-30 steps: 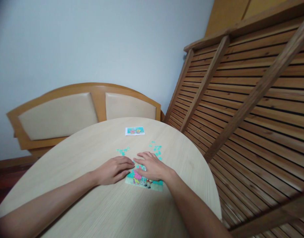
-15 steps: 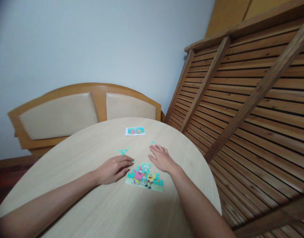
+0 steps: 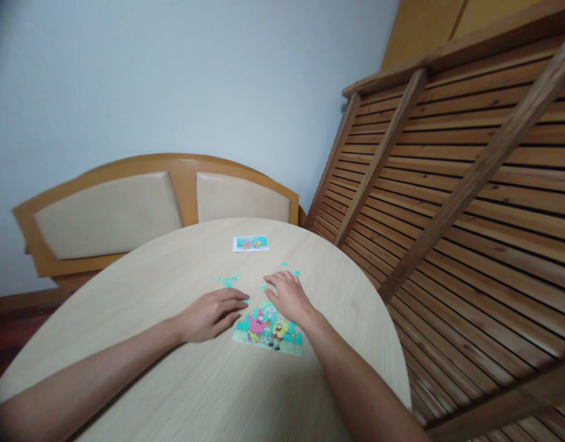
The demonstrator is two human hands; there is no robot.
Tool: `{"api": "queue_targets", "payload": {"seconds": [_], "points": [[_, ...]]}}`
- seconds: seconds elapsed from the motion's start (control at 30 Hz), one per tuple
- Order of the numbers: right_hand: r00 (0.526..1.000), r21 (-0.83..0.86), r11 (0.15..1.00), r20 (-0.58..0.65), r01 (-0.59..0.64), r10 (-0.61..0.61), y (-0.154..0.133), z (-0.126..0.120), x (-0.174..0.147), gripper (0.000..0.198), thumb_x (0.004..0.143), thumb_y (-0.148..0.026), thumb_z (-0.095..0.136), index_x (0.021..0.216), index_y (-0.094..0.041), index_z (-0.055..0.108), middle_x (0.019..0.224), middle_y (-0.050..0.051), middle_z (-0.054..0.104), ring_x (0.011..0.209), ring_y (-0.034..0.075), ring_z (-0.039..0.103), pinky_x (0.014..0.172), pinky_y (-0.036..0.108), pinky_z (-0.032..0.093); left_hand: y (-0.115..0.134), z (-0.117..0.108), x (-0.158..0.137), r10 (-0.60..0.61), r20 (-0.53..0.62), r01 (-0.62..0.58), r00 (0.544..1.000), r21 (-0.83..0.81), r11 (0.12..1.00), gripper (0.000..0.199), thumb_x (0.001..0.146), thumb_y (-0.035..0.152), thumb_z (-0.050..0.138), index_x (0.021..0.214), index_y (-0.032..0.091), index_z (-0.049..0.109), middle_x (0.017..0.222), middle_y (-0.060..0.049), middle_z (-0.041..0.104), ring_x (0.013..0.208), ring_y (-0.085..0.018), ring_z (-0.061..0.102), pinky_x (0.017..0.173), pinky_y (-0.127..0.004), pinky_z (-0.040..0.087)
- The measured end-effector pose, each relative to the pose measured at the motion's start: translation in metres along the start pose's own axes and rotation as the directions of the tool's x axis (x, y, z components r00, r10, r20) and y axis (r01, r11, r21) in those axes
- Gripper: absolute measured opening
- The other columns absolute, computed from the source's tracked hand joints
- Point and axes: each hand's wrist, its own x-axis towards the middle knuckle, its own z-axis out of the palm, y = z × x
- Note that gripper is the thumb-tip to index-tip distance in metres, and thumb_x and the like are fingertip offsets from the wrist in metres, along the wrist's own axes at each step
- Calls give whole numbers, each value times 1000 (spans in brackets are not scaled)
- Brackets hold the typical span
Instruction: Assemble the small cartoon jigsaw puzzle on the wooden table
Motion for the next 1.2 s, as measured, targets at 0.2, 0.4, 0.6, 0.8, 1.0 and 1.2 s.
{"api": "queue_targets", "payload": {"seconds": [0.2, 0.4, 0.6, 0.8, 1.0, 1.2], "points": [[995, -22, 995, -5, -100, 100, -8, 2, 7, 16, 91, -33, 64, 101, -23, 72, 109, 5, 72, 110, 25, 57, 99, 42, 37, 0, 0, 0, -10, 13, 10, 1000, 19, 1000, 30, 100, 25, 45, 122, 19, 63, 129, -10, 63, 119, -23, 59, 102, -38, 50], [978, 17, 978, 49, -206, 205, -9, 4, 12, 10, 86, -26, 68, 94, -20, 68, 109, 6, 68, 111, 24, 55, 95, 39, 37, 2, -1, 0, -21, 29, 21, 999, 26, 999, 29, 100, 24, 45, 122, 19, 63, 131, -10, 62, 121, -22, 59, 103, -37, 50], [988, 87, 985, 49, -150, 146, -9, 5, 11, 11, 82, -25, 70, 93, -21, 68, 102, 4, 71, 107, 24, 59, 96, 39, 37, 2, -2, 0, -25, 36, 24, 999, 25, 999, 29, 100, 24, 44, 121, 19, 63, 132, -11, 61, 121, -23, 59, 103, -38, 50], [997, 175, 982, 46, -74, 67, -21, 2, 9, 10, 81, -18, 67, 90, -22, 70, 90, 0, 75, 95, 21, 66, 91, 35, 41, 1, -2, 0, -22, 33, 21, 999, 25, 999, 30, 100, 25, 44, 122, 19, 64, 131, -11, 62, 121, -23, 59, 103, -38, 50], [997, 306, 950, 64, -63, 46, -28, 4, 4, 14, 85, -19, 63, 94, -23, 73, 91, 1, 77, 89, 18, 70, 86, 31, 47, 1, -2, 0, -13, 18, 13, 1000, 7, 1000, 29, 100, 24, 45, 121, 20, 64, 130, -11, 63, 120, -23, 59, 102, -38, 50], [996, 236, 968, 44, -87, 78, -33, 6, 3, 14, 82, -19, 65, 90, -24, 75, 89, 0, 77, 89, 19, 69, 87, 33, 46, 2, -2, 0, -8, 20, 8, 1000, 6, 1000, 28, 99, 23, 46, 121, 19, 64, 129, -11, 63, 119, -23, 60, 102, -38, 51]]}}
